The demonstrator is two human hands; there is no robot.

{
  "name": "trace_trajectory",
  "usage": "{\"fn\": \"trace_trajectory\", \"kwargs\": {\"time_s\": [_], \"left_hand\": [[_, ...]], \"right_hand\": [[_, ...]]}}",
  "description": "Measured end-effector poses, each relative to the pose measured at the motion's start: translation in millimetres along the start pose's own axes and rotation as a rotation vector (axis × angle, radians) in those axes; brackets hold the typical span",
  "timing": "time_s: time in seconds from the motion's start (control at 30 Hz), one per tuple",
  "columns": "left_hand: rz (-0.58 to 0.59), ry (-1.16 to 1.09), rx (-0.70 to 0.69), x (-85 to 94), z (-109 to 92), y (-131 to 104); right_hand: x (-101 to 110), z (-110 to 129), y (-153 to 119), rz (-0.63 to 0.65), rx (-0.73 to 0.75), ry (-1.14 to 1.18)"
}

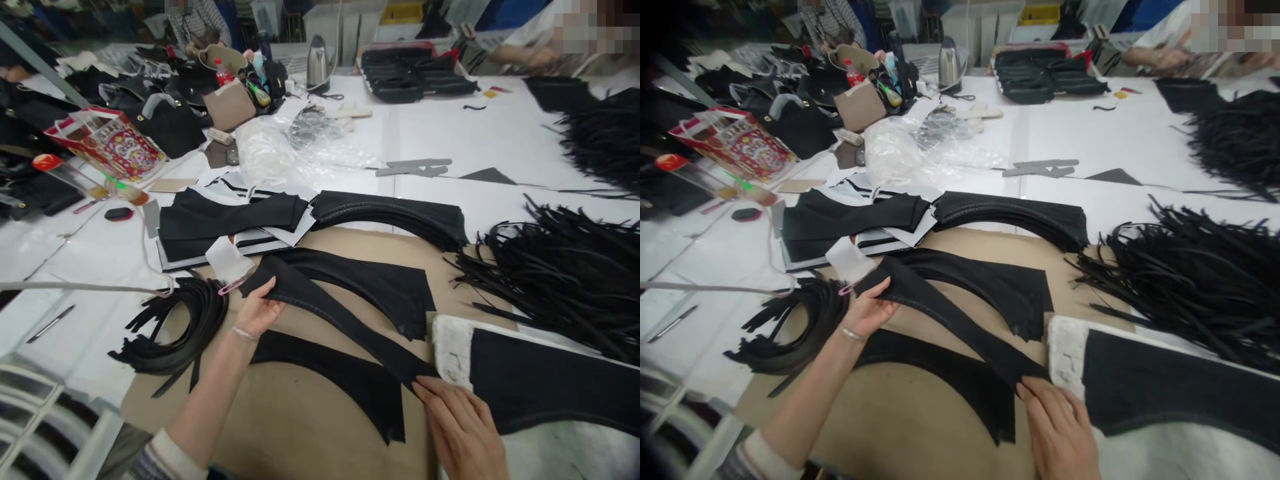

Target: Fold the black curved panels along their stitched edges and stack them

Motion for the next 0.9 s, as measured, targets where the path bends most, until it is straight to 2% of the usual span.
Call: {"fn": "trace_trajectory", "kwargs": {"time_s": [0.07, 0.2, 0.27, 0.33, 0.5, 0.63, 0.7, 0.73, 0.83, 0.9], "left_hand": [[-0.068, 0.038, -0.014, 47.0, -13.1, -20.2], [-0.204, 0.122, -0.02, 134.4, -21.8, -57.1], [-0.245, 0.19, -0.023, 165.1, -24.6, -67.7], [-0.26, 0.262, -0.028, 183.6, -30.3, -72.0], [-0.257, 0.584, -0.058, 195.4, -56.5, -63.3], [-0.322, 0.997, -0.091, 201.7, -77.3, -50.8], [-0.288, 1.242, -0.192, 197.8, -87.7, -43.4], [-0.232, 1.327, -0.243, 193.3, -89.2, -39.7], [-0.065, 1.399, -0.319, 182.6, -83.3, -32.5], [-0.051, 1.403, -0.33, 180.9, -80.5, -31.3]], "right_hand": [[-20.2, 14.7, -19.2, 0.013, 0.031, 0.001], [-64.7, 38.1, -54.4, 0.051, 0.059, -0.032], [-80.7, 42.9, -66.6, 0.085, 0.022, -0.036], [-87.8, 43.5, -73.5, 0.119, -0.046, -0.022], [-82.5, 32.2, -75.9, 0.207, -0.309, 0.082], [-73.7, 11.1, -69.9, 0.106, -0.59, 0.127], [-75.1, 7.1, -61.9, 0.088, -0.631, 0.11], [-76.3, 6.7, -56.8, 0.086, -0.629, 0.09], [-78.3, 6.6, -42.2, 0.079, -0.601, 0.002], [-79.8, 5.4, -35.8, 0.089, -0.583, -0.031]]}}
Point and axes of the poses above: each hand's wrist, its own y-axis towards the middle knuckle, its own x-axis out of the back of the hand, z = x × y, the point moved 8 cm from there along y, towards the middle knuckle, and after that the axes turned 13 degrees about -x, right-handed, at the moved point
